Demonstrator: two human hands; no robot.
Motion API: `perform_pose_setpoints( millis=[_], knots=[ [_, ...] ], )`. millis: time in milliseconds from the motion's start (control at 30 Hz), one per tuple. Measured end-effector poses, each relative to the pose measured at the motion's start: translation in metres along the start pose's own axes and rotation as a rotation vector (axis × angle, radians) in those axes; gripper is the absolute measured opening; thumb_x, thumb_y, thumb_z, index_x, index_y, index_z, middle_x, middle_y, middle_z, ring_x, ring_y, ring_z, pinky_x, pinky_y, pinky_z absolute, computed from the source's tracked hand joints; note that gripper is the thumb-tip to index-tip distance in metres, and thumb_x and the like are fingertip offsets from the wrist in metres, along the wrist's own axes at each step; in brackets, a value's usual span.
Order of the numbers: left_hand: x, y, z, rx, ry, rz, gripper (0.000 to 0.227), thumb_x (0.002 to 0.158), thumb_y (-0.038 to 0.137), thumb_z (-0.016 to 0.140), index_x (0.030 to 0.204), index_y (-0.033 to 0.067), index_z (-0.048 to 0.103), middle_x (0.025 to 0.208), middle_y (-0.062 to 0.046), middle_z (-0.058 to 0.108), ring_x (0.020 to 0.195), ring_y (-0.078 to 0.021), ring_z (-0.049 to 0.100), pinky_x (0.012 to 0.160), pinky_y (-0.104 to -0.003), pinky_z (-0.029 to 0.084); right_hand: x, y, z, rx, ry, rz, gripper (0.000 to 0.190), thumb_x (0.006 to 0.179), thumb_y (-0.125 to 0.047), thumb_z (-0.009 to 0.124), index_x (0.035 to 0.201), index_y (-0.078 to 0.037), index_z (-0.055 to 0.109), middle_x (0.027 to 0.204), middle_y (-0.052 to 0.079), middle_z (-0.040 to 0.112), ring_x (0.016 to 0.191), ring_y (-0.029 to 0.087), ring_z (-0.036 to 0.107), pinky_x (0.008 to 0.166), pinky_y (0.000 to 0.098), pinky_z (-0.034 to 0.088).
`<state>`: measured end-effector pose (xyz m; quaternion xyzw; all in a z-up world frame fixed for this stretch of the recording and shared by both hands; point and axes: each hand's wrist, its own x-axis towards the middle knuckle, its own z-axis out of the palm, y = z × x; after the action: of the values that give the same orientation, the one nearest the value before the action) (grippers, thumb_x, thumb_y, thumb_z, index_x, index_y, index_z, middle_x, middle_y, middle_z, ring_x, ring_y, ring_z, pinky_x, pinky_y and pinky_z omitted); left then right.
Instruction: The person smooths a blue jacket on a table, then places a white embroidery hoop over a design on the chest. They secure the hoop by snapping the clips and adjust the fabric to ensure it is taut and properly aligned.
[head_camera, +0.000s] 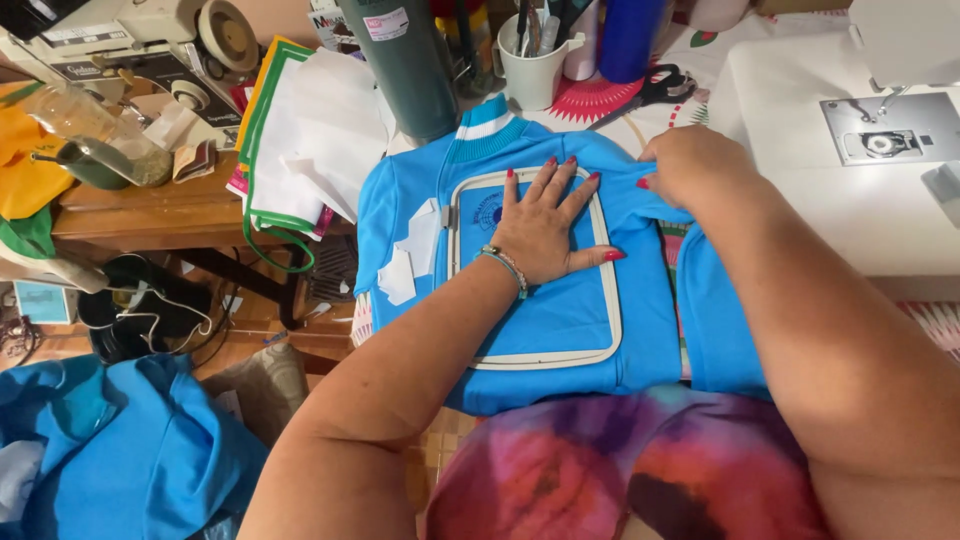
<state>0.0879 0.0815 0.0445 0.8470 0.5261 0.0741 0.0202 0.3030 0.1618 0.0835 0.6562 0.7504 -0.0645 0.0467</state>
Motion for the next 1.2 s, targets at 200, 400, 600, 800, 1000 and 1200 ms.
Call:
perform_pose_setpoints(
  millis=[200, 400, 600, 800, 1000, 1200],
  knots=[
    [-0.001, 0.000, -0.001, 0.044, -0.033, -0.004, 0.105, 0.083, 0.096, 0.030, 0.164, 0.0301, 0.024, 0.170, -0.009, 0.025, 0.159, -0.0306, 0.017, 0.122, -0.068, 0.004, 0.005, 0.005, -0.015, 0.000, -0.031, 0.043, 0.037, 0.098, -0.036, 0.066, 0.130, -0.022, 0.077, 0.125, 0.024, 0.075, 0.124, 0.044, 0.065, 0.100, 0.0577, 0.052],
    [-0.001, 0.003, -0.007, 0.063, -0.071, -0.006, 0.106, 0.083, 0.096, 0.027, 0.164, 0.0291, 0.023, 0.170, -0.009, 0.024, 0.159, -0.0304, 0.016, 0.122, -0.069, 0.004, 0.025, 0.019, -0.009, -0.043, -0.158, -0.057, 0.053, 0.091, -0.042, 0.071, 0.138, -0.016, 0.072, 0.137, 0.024, 0.070, 0.135, 0.042, 0.059, 0.110, 0.0564, 0.047],
    [0.001, 0.001, -0.004, 0.055, -0.087, 0.000, 0.108, 0.082, 0.096, 0.026, 0.165, 0.0279, 0.022, 0.171, -0.009, 0.023, 0.160, -0.0305, 0.014, 0.122, -0.069, 0.001, 0.060, -0.015, 0.026, 0.068, -0.046, -0.058, 0.065, 0.098, -0.054, 0.056, 0.141, -0.007, 0.067, 0.137, 0.027, 0.066, 0.134, 0.043, 0.057, 0.106, 0.0579, 0.047],
    [0.002, 0.004, -0.013, 0.071, -0.113, 0.018, 0.109, 0.076, 0.092, 0.019, 0.163, 0.0261, 0.020, 0.171, -0.009, 0.017, 0.158, -0.0334, 0.009, 0.118, -0.072, 0.002, 0.069, -0.020, -0.004, -0.242, 0.218, -0.186, 0.046, 0.092, -0.061, 0.068, 0.119, -0.023, 0.072, 0.117, 0.008, 0.076, 0.108, 0.035, 0.071, 0.079, 0.0510, 0.058],
    [0.002, 0.006, -0.016, 0.077, -0.135, 0.007, 0.110, 0.075, 0.092, 0.018, 0.163, 0.0262, 0.019, 0.171, -0.009, 0.016, 0.157, -0.0341, 0.008, 0.118, -0.072, 0.002, 0.064, -0.005, 0.021, -0.265, 0.748, -0.400, 0.039, 0.085, -0.038, 0.084, 0.113, -0.013, 0.074, 0.105, 0.010, 0.062, 0.099, 0.034, 0.061, 0.077, 0.0481, 0.053],
    [0.002, 0.001, -0.001, 0.066, -0.089, -0.009, 0.108, 0.081, 0.097, 0.026, 0.165, 0.0299, 0.021, 0.171, -0.008, 0.022, 0.159, -0.0304, 0.014, 0.122, -0.069, 0.002, -0.092, -0.009, 0.029, 0.011, 0.322, -0.271, 0.042, 0.101, -0.037, 0.059, 0.085, 0.000, 0.067, 0.079, 0.025, 0.068, 0.085, 0.046, 0.071, 0.070, 0.0570, 0.056]
  ],
)
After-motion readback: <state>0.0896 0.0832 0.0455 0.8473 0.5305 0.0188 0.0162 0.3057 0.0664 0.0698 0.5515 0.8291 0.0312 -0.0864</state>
